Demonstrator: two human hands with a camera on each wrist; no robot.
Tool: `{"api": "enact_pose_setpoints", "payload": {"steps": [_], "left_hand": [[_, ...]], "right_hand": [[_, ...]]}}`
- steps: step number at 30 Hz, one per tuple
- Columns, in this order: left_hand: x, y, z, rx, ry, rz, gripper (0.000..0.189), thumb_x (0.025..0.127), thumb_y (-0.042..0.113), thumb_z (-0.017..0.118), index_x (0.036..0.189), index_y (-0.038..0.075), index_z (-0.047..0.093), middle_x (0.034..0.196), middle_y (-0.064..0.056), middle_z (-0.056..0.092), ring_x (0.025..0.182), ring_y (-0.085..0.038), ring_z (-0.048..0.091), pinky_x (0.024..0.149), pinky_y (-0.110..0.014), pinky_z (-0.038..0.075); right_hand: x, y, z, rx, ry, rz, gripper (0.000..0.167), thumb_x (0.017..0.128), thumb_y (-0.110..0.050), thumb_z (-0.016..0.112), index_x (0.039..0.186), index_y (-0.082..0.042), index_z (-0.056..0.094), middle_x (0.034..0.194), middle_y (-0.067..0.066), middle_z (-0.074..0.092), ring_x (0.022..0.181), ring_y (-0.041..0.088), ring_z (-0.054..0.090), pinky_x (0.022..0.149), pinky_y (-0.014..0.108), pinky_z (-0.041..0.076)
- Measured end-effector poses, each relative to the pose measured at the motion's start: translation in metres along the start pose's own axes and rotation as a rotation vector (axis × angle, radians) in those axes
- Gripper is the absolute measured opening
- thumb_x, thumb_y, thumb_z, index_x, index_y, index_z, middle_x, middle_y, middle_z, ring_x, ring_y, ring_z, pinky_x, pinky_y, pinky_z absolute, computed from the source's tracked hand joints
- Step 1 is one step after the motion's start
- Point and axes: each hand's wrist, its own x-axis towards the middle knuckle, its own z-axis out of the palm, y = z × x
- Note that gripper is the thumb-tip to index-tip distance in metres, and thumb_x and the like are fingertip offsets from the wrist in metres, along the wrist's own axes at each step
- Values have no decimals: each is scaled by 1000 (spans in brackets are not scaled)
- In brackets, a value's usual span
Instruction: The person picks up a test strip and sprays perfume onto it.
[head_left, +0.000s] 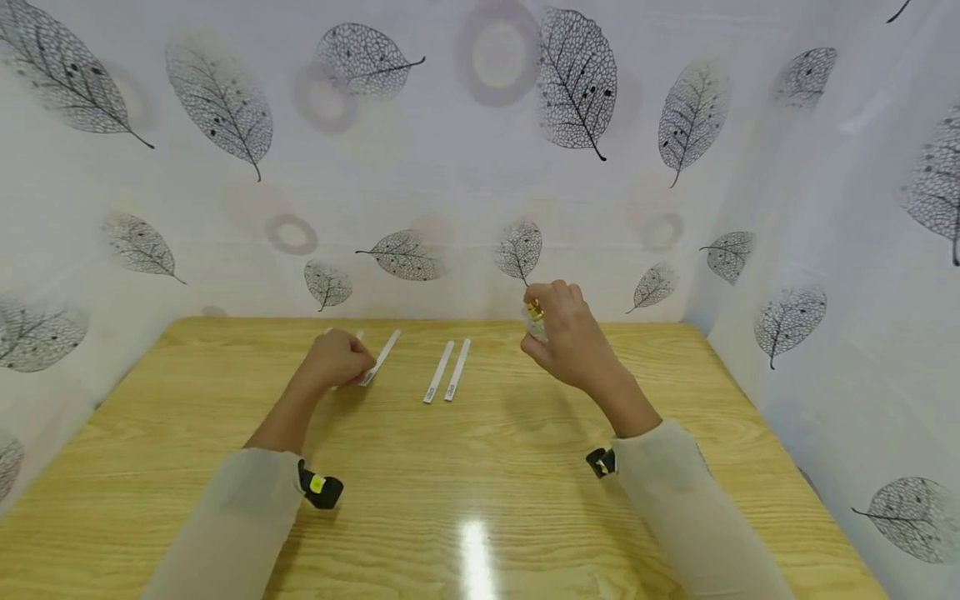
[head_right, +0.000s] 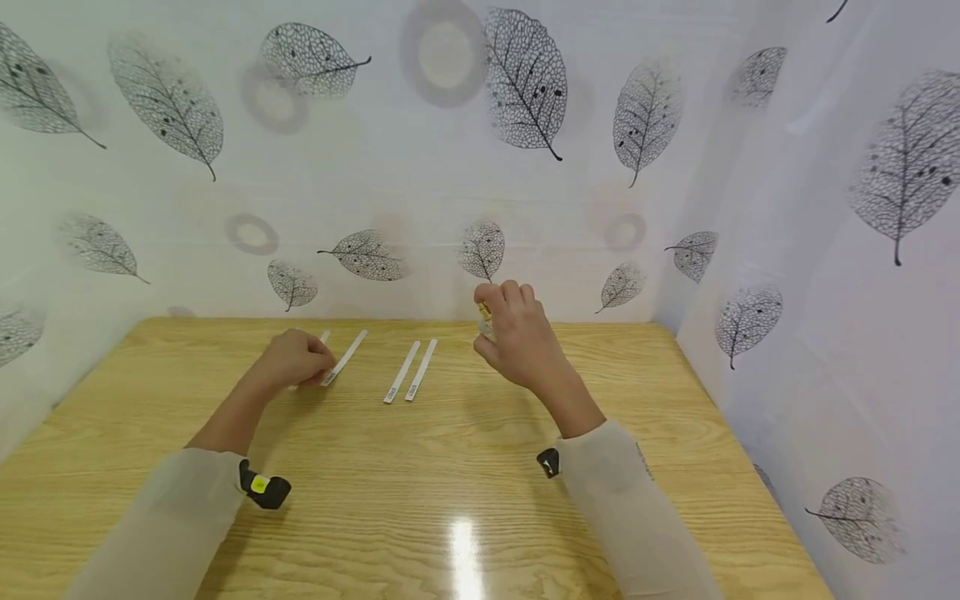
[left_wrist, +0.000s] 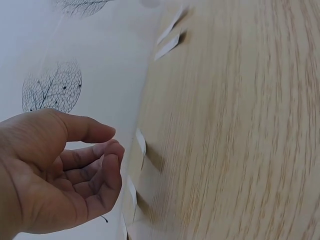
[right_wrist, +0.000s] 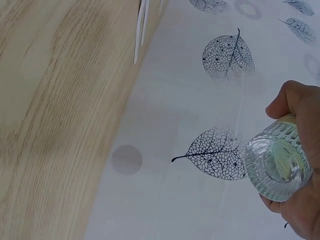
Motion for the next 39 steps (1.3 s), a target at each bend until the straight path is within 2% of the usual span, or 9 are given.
{"api": "enact_pose_setpoints", "payload": {"steps": [3, 6, 9, 12, 17, 24, 29, 32, 39], "left_hand": [[5, 5, 8, -16, -17, 25, 21, 86, 9, 62, 94, -6, 75, 68, -7, 70, 59, -13, 59, 55, -24, 49], [8, 11, 16, -14, -40, 52, 19, 87, 8, 63, 89, -6, 76, 70, -10, 71, 61, -15, 62, 57, -26, 51], [9, 17, 24, -2, -81, 68, 18, 86, 9, 63, 81, -3, 76, 67, -9, 69, 59, -16, 59, 57, -27, 48], [11, 21, 33, 7, -139, 79, 19, 85, 9, 64, 67, 3, 70, 57, -2, 61, 52, -13, 49, 52, -26, 42], [12, 27, 50, 23, -220, 81, 36, 83, 7, 62, 50, 15, 51, 45, 4, 43, 43, -10, 31, 44, -24, 30], [6, 38, 63, 62, -252, 90, 34, 89, 18, 74, 57, 7, 66, 51, -2, 59, 46, -13, 51, 46, -25, 43], [10, 43, 67, 106, -267, 61, 41, 87, 22, 79, 52, 8, 64, 48, -1, 58, 42, -12, 46, 44, -25, 40], [12, 45, 67, 131, -264, 22, 39, 86, 24, 81, 54, 7, 66, 49, -2, 60, 44, -13, 51, 45, -25, 43], [10, 50, 66, 99, -243, -65, 30, 83, 13, 80, 58, 2, 68, 50, -3, 60, 45, -14, 55, 44, -24, 46]], "right_hand": [[0, 0, -1, -2, 2, -1, 43, 84, -2, 65, 120, -8, 42, 99, 13, 47, 82, 29, 36, 70, 40, 31], [2, 1, -1, 0, 10, -22, 43, 84, -2, 65, 120, -7, 43, 99, 12, 47, 82, 28, 37, 72, 41, 31], [4, 1, -2, 4, 12, -45, 42, 84, -2, 65, 120, -6, 44, 99, 13, 47, 82, 28, 37, 74, 42, 32], [5, 1, -1, 6, 13, -47, 43, 83, -2, 66, 120, -6, 44, 98, 12, 47, 82, 28, 38, 74, 41, 32], [5, -1, -2, 2, 10, -40, 44, 82, -2, 67, 120, -7, 44, 98, 12, 47, 82, 28, 38, 72, 40, 33], [5, -1, -4, -11, 7, -50, 46, 82, -1, 67, 120, -7, 43, 97, 13, 48, 81, 28, 38, 70, 40, 32], [5, -1, -5, -11, -4, -43, 45, 83, -1, 67, 120, -8, 43, 98, 13, 48, 81, 29, 37, 69, 40, 32], [4, -2, -5, -11, -9, -44, 45, 83, -1, 68, 120, -8, 43, 99, 13, 48, 81, 29, 37, 70, 40, 32], [3, -2, -6, -22, -22, -49, 44, 84, -2, 67, 120, -8, 42, 98, 12, 47, 81, 28, 37, 71, 40, 32]]}}
